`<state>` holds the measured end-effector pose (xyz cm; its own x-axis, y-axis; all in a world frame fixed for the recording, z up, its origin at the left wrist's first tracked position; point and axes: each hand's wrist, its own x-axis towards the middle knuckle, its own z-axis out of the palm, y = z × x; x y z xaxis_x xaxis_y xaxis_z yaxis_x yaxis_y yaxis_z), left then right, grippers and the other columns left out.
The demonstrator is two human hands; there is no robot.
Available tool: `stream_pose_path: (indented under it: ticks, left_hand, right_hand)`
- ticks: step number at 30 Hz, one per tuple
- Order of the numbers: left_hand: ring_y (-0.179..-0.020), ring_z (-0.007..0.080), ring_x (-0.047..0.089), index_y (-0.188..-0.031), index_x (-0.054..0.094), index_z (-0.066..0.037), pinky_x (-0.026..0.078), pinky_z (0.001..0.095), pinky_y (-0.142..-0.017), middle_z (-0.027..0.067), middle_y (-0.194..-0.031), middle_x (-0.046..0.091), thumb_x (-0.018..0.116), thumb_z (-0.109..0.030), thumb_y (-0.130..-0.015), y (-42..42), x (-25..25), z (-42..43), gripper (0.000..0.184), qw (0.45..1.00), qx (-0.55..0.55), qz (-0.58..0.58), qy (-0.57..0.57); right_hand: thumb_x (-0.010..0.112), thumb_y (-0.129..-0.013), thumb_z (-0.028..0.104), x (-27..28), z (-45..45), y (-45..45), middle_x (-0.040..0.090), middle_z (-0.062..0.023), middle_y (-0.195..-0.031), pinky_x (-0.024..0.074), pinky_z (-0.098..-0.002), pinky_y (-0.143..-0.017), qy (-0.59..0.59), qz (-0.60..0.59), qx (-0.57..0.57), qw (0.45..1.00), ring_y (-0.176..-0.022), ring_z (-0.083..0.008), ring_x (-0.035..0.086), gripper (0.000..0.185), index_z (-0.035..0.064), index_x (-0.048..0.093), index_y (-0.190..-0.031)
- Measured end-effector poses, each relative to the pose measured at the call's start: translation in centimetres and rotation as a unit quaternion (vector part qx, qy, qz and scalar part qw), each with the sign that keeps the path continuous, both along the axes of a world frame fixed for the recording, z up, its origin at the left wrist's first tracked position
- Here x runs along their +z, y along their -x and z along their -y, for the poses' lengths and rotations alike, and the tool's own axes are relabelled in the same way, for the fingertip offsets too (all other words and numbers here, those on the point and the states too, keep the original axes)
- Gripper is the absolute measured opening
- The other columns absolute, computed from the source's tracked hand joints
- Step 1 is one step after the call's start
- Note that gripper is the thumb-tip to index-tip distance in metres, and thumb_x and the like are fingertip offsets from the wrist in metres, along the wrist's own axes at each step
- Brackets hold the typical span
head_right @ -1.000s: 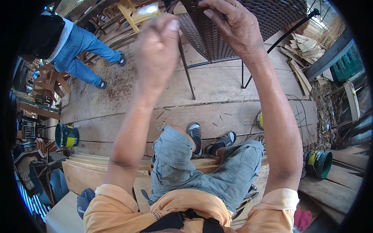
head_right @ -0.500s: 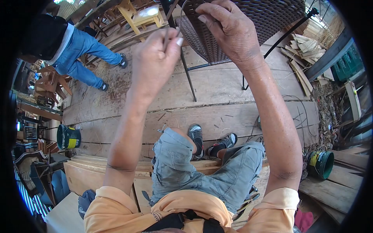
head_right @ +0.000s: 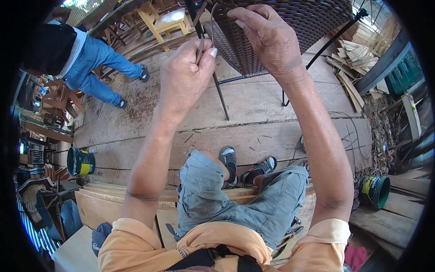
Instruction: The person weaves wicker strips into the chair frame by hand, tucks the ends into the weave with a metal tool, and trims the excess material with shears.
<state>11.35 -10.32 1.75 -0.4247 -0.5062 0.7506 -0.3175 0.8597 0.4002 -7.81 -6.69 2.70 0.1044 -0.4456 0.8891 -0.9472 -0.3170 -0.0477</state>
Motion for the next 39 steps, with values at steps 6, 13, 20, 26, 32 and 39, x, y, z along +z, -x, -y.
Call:
stream_pose_path:
  ticks: [6,13,20,26,32,39]
  left_hand:
    - [-0.061,0.0204,0.065,-0.088,0.064,-0.003,0.052,0.0321,-0.055,0.0099,-0.073,0.065,0.063,-0.013,-0.086,-0.3,0.4,-0.3,0.01,1.0,0.025,0.009,-0.006]
    - [-0.059,0.0256,0.064,-0.086,0.064,-0.002,0.051,0.0375,-0.057,0.0114,-0.07,0.065,0.06,-0.015,-0.088,-0.6,0.1,1.0,0.014,0.996,0.078,-0.049,-0.021]
    - [-0.06,0.0057,0.052,-0.096,0.067,0.0,0.044,0.0235,-0.058,0.0019,-0.068,0.062,0.06,-0.019,-0.091,-1.0,1.3,4.2,0.021,0.977,0.081,-0.161,-0.117]
    - [-0.062,0.0046,0.053,-0.097,0.068,-0.002,0.044,0.0224,-0.059,0.0011,-0.07,0.063,0.062,-0.02,-0.09,-1.3,2.1,5.3,0.02,0.986,0.064,-0.133,-0.077]
    - [-0.064,0.0165,0.062,-0.093,0.069,-0.004,0.049,0.0297,-0.061,0.007,-0.071,0.066,0.065,-0.019,-0.087,-0.8,3.0,5.3,0.016,0.985,0.053,-0.14,-0.087]
    - [-0.073,0.0254,0.068,-0.093,0.068,-0.003,0.05,0.0367,-0.066,0.0155,-0.08,0.068,0.066,-0.016,-0.086,0.1,4.6,4.7,0.015,0.988,0.071,-0.102,-0.086]
  right_hand:
    - [0.061,-0.091,0.012,0.0,-0.3,-1.0,0.065,-0.0045,-0.106,0.0542,-0.027,-0.077,-0.018,0.026,0.002,0.999,-0.092,-0.0176,0.065,0.027,0.0174,0.065,-0.117]
    - [0.063,-0.089,0.009,0.6,0.1,-1.2,0.066,-0.0056,-0.104,0.0541,-0.0277,-0.077,-0.009,0.029,0.005,1.0,-0.09,-0.0172,0.066,0.031,0.0171,0.063,-0.119]
    - [0.062,-0.089,0.008,0.3,1.2,-0.4,0.062,-0.0076,-0.11,0.0533,-0.0317,-0.082,-0.006,0.01,-0.088,0.996,-0.099,-0.0211,0.064,0.038,0.0164,0.056,-0.126]
    - [0.062,-0.089,0.009,-0.2,1.8,-0.4,0.06,-0.0093,-0.113,0.0528,-0.0335,-0.083,0.012,-0.003,-0.114,0.993,-0.102,-0.0239,0.063,0.037,0.0136,0.055,-0.125]
    - [0.064,-0.088,0.01,0.7,1.8,-1.1,0.063,-0.0081,-0.102,0.0527,-0.0341,-0.075,0.001,-0.016,-0.159,0.987,-0.09,-0.0242,0.065,0.032,0.0132,0.057,-0.118]
    - [0.069,-0.084,0.011,2.7,1.9,-1.1,0.061,-0.0062,-0.086,0.0502,-0.0337,-0.07,0.008,-0.06,-0.202,0.978,-0.078,-0.0221,0.062,0.018,0.0076,0.06,-0.099]
